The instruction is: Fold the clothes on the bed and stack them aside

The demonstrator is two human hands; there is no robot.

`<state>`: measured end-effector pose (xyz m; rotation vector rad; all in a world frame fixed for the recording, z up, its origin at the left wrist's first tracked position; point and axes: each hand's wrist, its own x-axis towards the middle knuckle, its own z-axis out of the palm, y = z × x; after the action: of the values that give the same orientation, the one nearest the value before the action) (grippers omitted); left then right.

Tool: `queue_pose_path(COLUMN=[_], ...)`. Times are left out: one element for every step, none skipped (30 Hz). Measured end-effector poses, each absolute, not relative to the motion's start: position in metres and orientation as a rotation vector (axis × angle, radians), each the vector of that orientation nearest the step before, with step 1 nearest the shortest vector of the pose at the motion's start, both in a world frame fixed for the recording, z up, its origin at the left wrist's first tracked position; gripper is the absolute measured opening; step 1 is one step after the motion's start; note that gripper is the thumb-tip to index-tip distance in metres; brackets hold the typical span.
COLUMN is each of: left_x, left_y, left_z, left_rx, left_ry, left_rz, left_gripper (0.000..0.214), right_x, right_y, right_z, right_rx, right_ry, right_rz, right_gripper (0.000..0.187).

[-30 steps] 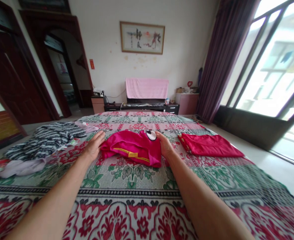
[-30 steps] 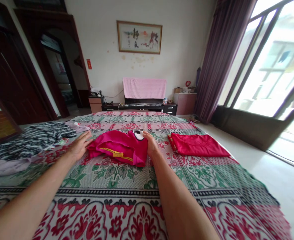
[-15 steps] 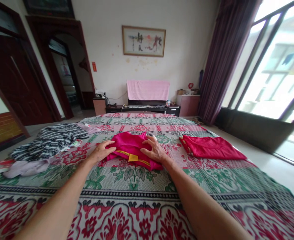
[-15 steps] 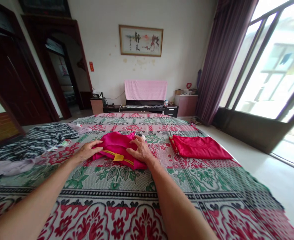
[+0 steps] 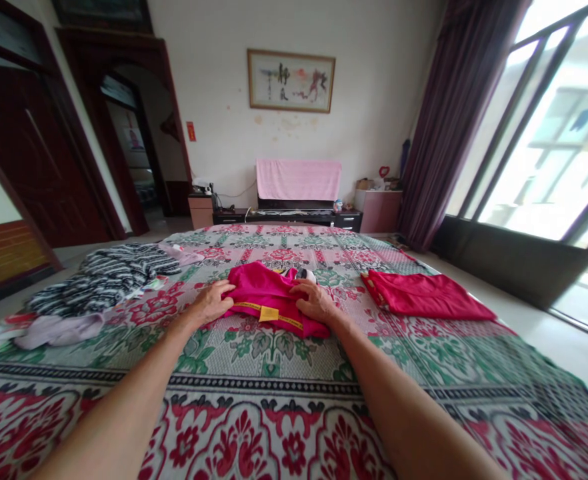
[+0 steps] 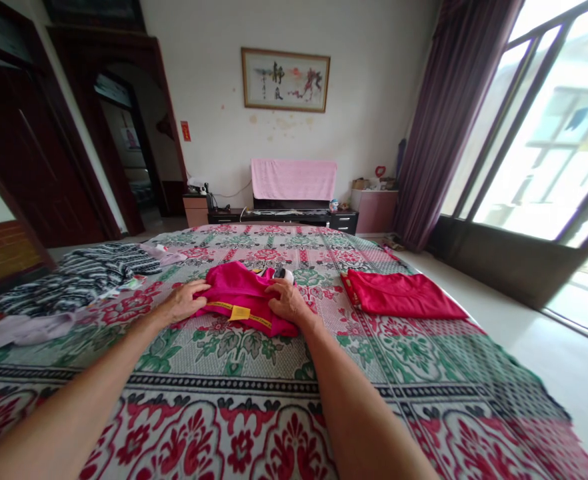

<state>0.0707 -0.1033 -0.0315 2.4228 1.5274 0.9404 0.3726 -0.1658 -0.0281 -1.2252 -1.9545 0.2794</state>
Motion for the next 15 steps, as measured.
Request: queue_pose_path(left_x=[0.073, 0.075, 0.076, 0.077, 0.078, 0.079, 0.079, 0.079, 0.078, 0.078, 0.078, 0.078, 0.078, 0.078, 0.078], left_y=[-0.104, -0.104, -0.105, -0.105, -0.106, -0.106, -0.106, -0.106, -0.106, -0.106, -0.106, -0.106, -0.106, -0.106, -0.106], left_z=[-0.033, -0.034, -0.035, -0.037, -0.038, -0.039, -0.041, -0.041, -0.042, -0.043, -0.043, -0.044, -0.044, -0.044, -0.044], left_rx=[2.431, 2.439, 2.447, 2.453, 2.458, 2.460, 2.460, 2.459, 2.454, 2.445, 2.434, 2.424, 2.417, 2.410, 2.406], left_ry=[1.548, 1.566, 1.578, 1.583, 1.585, 1.585, 1.581, 1.570, 1.559, 1.549, 1.542, 1.536, 1.529, 1.524, 1.515], left_rz=[0.948, 0.950, 0.956, 0.979, 1.000, 1.019, 1.037, 1.056, 1.078, 1.102, 1.130, 1.159, 1.183, 1.203, 1.217], left_gripper=[0.044, 0.044, 0.043, 0.042, 0.041, 0.040, 0.039, 0.038, 0.037, 0.037, 0.036, 0.036, 0.036, 0.037, 0.037], right_x=[0.372, 0.371, 0.370, 0.370, 0.369, 0.369, 0.368, 0.368, 0.367, 0.367, 0.366, 0.366, 0.365, 0.365, 0.365], right_y=[-0.165, -0.165, -0.164, -0.164, -0.164, -0.163, -0.163, -0.163, -0.163, -0.163, -0.163, -0.163, -0.163, -0.163, -0.163], right_z=[-0.029, -0.029, -0.030, -0.030, -0.031, -0.031, -0.031, -0.031, -0.030, -0.030, -0.030, -0.030, -0.030, -0.029, -0.029], right_rx=[-1.239, -1.251, -1.260, -1.268, -1.274, -1.280, -1.286, -1.293, -1.298, -1.302, -1.305, -1.309, -1.313, -1.316, -1.315], right_ry=[-1.947, -1.939, -1.932, -1.923, -1.916, -1.908, -1.901, -1.894, -1.887, -1.877, -1.863, -1.847, -1.833, -1.823, -1.819], right_rz=[0.257, 0.237, 0.222, 0.212, 0.204, 0.196, 0.186, 0.174, 0.165, 0.158, 0.156, 0.157, 0.160, 0.164, 0.168], right_gripper=[0.037, 0.037, 0.036, 0.035, 0.034, 0.034, 0.033, 0.033, 0.032, 0.031, 0.030, 0.029, 0.028, 0.028, 0.028])
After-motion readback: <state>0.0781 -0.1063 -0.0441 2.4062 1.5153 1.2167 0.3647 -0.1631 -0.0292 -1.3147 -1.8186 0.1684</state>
